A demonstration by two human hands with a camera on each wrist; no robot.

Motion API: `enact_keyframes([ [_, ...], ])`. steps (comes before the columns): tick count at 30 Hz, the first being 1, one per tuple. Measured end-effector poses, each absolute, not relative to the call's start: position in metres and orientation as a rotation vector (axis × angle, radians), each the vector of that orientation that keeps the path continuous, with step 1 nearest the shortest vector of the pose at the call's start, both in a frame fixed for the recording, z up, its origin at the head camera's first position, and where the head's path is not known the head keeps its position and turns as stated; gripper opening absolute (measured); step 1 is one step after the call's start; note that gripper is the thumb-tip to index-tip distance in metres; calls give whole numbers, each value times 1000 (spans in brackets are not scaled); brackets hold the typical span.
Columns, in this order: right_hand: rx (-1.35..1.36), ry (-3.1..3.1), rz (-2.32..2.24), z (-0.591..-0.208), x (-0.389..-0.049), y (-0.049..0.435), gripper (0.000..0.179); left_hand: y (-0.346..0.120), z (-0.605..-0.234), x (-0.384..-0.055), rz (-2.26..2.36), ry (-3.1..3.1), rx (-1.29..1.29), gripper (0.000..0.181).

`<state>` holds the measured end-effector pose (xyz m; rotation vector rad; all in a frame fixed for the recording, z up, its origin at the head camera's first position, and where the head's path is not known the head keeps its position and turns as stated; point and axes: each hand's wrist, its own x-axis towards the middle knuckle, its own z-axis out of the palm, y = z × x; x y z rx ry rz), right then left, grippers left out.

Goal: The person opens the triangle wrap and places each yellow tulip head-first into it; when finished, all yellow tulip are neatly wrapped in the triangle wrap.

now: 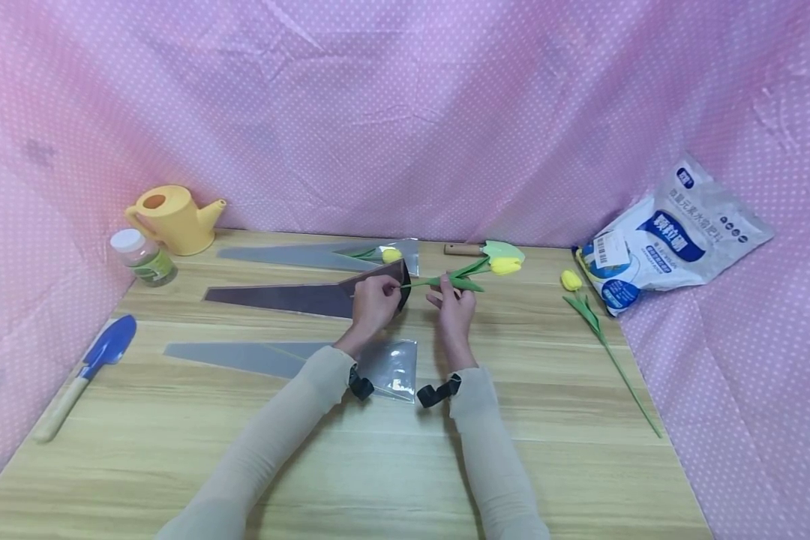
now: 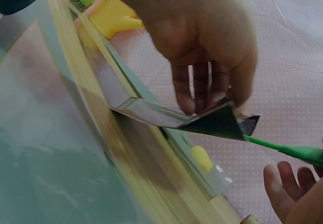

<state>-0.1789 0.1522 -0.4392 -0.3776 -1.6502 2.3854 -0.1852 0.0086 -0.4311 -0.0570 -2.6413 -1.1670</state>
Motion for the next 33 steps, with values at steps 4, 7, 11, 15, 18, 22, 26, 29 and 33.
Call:
enact_keyframes([
  [4,-385,-1556,2364,-439,-180,158,23,8,-432,-185,-1172,-2640,-53,13],
  [7,-401,-1487,2350,-437,-181,160,20,7,-433,-184,-1178,-2641,-52,13],
  [11,-402,-1500,2349,-437,-181,160,10,8,-432,-184,-1179,-2645,-53,13],
  [15,-395,-1542,2356,-439,-181,158,10,9,-430,-182,-1193,-2651,-54,13],
  [18,-392,-1561,2363,-440,-180,155,16,9,-429,-182,-1190,-2651,-61,13],
  [22,-388,-1583,2364,-440,-179,150,25,10,-428,-182,-1173,-2642,-77,13],
  [26,-380,-1596,2365,-439,-179,146,26,10,-428,-182,-1166,-2627,-103,13],
  [29,-378,-1588,2374,-439,-179,144,21,11,-427,-182,-1161,-2616,-123,13],
  [33,-368,-1605,2365,-441,-179,142,23,12,-427,-181,-1160,-2605,-141,13],
])
